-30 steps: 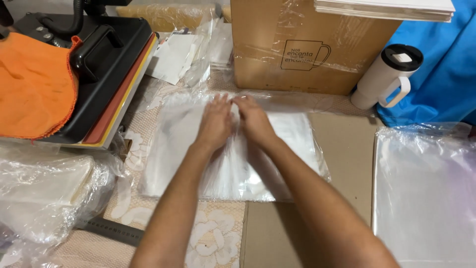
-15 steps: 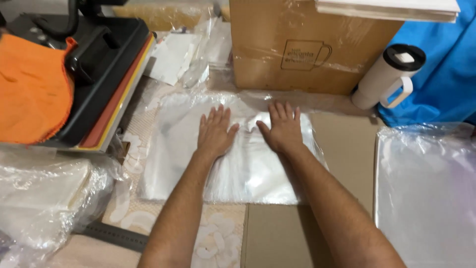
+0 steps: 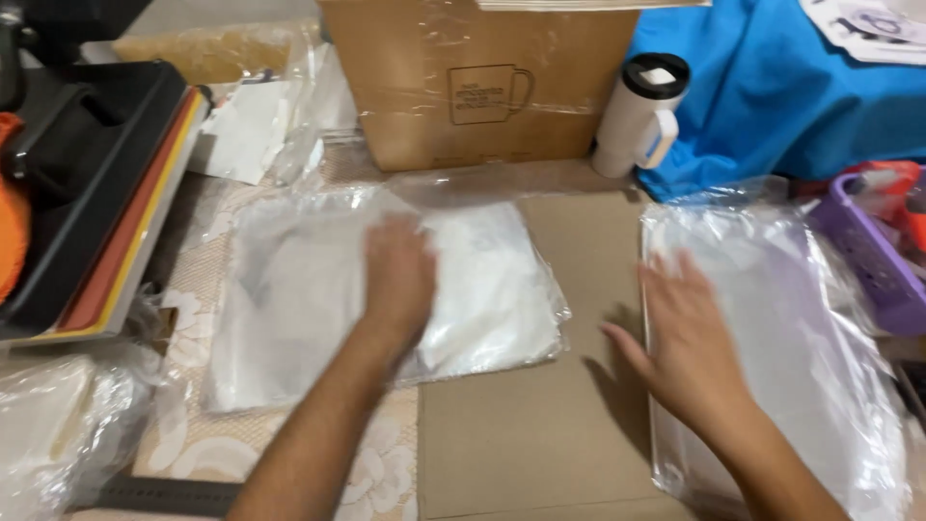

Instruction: Organizing and smoothing clear plastic sheets on a work table in preparation for use.

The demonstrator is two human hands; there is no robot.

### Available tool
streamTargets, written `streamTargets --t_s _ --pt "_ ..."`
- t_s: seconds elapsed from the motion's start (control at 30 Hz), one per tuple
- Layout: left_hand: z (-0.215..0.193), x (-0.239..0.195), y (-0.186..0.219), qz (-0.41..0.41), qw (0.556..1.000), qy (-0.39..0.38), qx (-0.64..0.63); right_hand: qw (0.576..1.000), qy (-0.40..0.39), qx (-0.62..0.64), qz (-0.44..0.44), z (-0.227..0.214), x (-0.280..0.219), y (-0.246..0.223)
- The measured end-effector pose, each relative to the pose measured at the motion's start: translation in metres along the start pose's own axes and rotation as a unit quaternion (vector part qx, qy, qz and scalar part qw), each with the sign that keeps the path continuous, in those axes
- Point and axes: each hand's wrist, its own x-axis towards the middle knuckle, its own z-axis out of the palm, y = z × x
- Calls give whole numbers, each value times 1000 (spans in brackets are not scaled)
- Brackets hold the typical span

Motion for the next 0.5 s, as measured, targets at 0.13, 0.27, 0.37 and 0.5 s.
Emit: streamTargets --t_s 0.13,0.27,0.37,0.5 --pt "24 -28 146 314 944 -19 -101 978 -22 -90 186 -15 -128 46" --pt "45 -76 244 404 861 -238 -197 941 -28 -99 321 7 -220 73" --pt "66 -90 271 446 832 -270 -193 954 89 -121 258 -6 -239 81" --pt "61 -87 271 444 817 -284 -235 920 210 -180 276 -36 -258 112"
